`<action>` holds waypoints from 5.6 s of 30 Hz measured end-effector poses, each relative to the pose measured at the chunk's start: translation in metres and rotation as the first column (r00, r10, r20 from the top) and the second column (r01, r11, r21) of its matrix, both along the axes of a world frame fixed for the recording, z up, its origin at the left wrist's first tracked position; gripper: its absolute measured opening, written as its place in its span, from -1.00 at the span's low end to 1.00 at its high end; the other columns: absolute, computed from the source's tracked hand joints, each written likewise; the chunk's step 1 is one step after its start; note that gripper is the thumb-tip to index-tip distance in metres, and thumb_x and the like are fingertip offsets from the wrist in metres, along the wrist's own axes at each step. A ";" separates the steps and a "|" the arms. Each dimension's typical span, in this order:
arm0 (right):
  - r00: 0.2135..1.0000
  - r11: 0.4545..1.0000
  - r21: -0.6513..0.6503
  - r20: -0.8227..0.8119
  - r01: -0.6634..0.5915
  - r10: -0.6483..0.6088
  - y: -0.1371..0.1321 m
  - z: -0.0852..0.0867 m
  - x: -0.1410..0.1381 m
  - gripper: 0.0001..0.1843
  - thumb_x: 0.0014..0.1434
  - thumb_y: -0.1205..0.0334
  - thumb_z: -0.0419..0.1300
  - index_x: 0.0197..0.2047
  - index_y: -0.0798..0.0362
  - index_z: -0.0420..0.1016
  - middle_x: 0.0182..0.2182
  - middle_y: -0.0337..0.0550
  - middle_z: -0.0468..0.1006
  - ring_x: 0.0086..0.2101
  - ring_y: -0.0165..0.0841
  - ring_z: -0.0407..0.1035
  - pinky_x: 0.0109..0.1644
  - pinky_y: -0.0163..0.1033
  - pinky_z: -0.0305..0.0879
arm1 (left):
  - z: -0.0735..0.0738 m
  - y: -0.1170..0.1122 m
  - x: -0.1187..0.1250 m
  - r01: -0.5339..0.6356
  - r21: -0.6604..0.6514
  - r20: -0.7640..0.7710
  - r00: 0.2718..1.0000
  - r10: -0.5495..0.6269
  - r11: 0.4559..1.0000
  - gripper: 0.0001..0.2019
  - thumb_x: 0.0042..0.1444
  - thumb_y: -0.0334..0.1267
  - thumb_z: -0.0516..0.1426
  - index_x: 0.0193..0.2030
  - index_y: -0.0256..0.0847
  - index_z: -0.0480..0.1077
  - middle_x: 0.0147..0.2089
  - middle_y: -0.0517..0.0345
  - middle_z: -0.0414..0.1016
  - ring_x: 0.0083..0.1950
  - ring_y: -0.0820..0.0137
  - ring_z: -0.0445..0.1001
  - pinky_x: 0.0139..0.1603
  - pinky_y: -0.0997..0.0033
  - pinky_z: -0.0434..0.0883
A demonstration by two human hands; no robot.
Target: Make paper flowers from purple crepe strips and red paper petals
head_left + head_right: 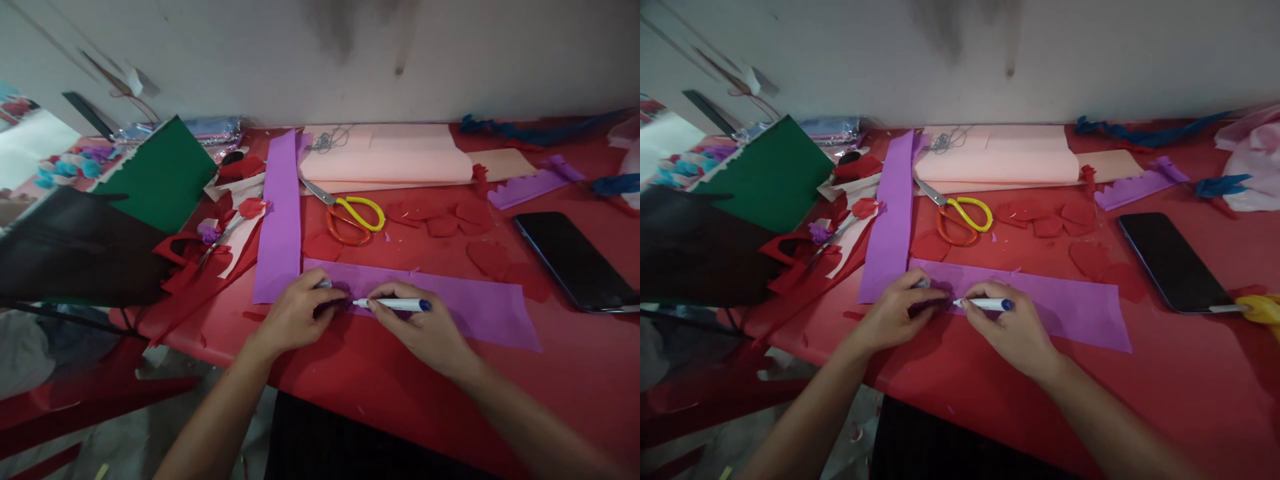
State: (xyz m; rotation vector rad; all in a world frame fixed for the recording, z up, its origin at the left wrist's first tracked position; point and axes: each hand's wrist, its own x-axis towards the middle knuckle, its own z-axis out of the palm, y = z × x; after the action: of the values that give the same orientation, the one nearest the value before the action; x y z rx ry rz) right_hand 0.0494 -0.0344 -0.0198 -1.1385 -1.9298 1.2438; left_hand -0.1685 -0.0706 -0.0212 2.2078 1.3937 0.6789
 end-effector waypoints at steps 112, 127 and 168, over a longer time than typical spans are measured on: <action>0.999 1.000 0.026 -0.032 0.011 -0.010 0.005 0.006 0.010 -0.92 0.13 0.33 0.18 -0.38 0.01 0.45 -0.46 -0.32 0.51 -0.42 -0.44 0.37 -0.32 -0.35 0.27 | 0.005 0.008 0.018 0.054 -0.085 0.039 0.998 -0.051 0.995 -0.63 0.07 -0.52 0.09 0.02 -0.20 0.44 -0.17 0.07 0.33 -0.15 0.36 0.36 -0.13 0.33 0.39; 0.999 0.993 0.109 0.017 -0.033 0.031 0.004 0.005 0.011 -0.93 0.12 0.33 0.18 -0.39 0.00 0.45 -0.46 -0.28 0.52 -0.42 -0.40 0.40 -0.32 -0.29 0.30 | 0.004 0.008 0.017 0.055 -0.071 0.032 0.998 -0.053 0.996 -0.60 0.04 -0.57 0.03 -0.02 -0.20 0.44 -0.21 0.08 0.33 -0.16 0.34 0.35 -0.19 0.32 0.39; 0.998 0.998 0.056 -0.061 -0.017 0.020 0.002 0.008 0.018 -0.90 0.11 0.34 0.13 -0.43 0.00 0.37 -0.52 -0.29 0.41 -0.48 -0.41 0.30 -0.40 -0.31 0.23 | 0.004 0.008 0.017 0.050 -0.071 0.041 0.998 -0.047 0.996 -0.58 0.03 -0.57 0.04 0.00 -0.19 0.45 -0.20 0.07 0.34 -0.16 0.36 0.37 -0.18 0.34 0.40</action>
State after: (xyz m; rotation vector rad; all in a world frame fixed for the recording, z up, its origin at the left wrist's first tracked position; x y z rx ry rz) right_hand 0.0673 -0.0325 -0.0120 -1.0443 -1.9209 1.2129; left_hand -0.1514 -0.0623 -0.0167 2.1534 1.3206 0.6419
